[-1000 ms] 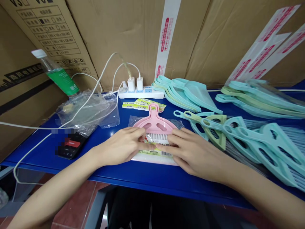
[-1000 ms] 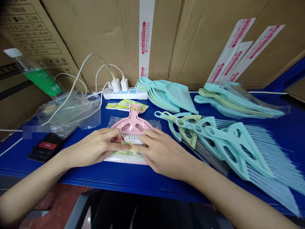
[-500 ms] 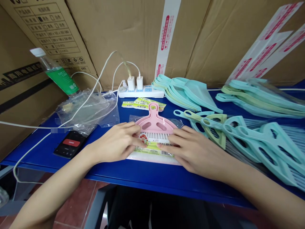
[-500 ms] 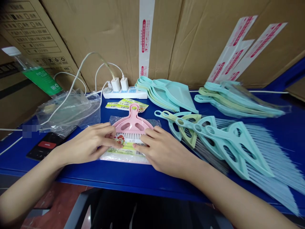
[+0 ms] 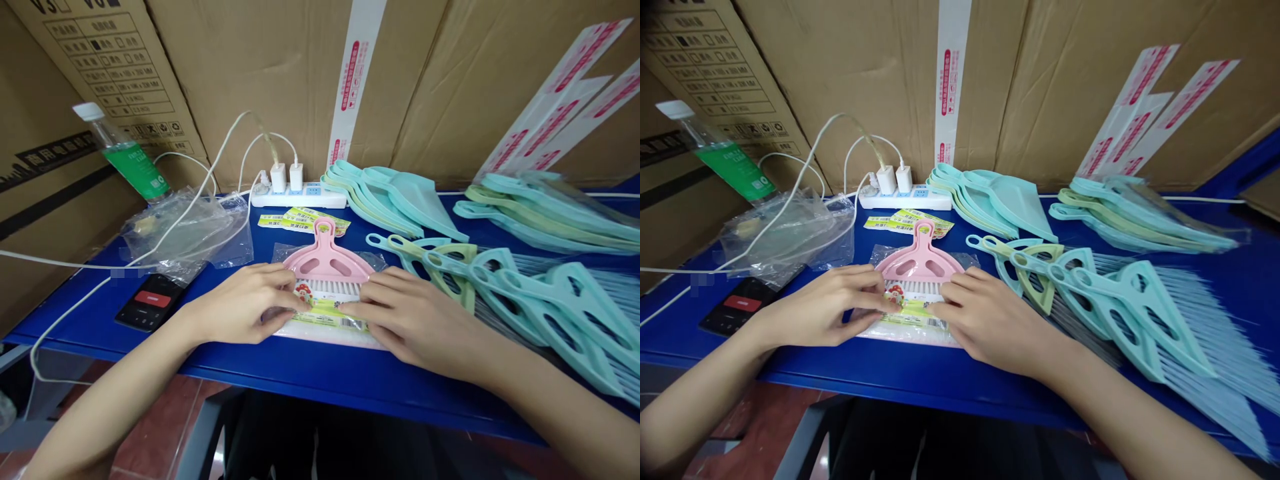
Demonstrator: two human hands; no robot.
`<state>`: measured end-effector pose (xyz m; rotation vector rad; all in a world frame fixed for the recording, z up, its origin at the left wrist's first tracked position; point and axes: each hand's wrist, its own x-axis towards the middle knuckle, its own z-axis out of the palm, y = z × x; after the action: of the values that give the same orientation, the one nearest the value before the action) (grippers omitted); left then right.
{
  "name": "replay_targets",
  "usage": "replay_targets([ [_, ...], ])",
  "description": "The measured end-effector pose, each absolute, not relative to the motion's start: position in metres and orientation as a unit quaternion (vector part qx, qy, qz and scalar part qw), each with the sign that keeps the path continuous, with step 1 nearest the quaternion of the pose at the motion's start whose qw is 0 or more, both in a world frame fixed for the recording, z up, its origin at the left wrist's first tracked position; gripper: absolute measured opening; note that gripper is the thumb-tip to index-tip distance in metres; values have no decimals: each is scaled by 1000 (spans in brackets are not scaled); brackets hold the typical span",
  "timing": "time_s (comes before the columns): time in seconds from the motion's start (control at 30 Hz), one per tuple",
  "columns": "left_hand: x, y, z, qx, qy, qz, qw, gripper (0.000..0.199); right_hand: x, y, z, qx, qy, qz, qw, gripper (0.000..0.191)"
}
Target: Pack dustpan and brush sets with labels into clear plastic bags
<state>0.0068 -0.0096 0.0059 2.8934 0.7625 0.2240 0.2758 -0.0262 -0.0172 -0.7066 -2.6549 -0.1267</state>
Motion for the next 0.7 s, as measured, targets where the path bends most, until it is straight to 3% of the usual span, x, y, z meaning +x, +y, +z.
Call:
replay_targets([
  [0.7,6,-8,5,964,246,97,23,27,271,-29,-20,-243,-945,-43,216,31],
])
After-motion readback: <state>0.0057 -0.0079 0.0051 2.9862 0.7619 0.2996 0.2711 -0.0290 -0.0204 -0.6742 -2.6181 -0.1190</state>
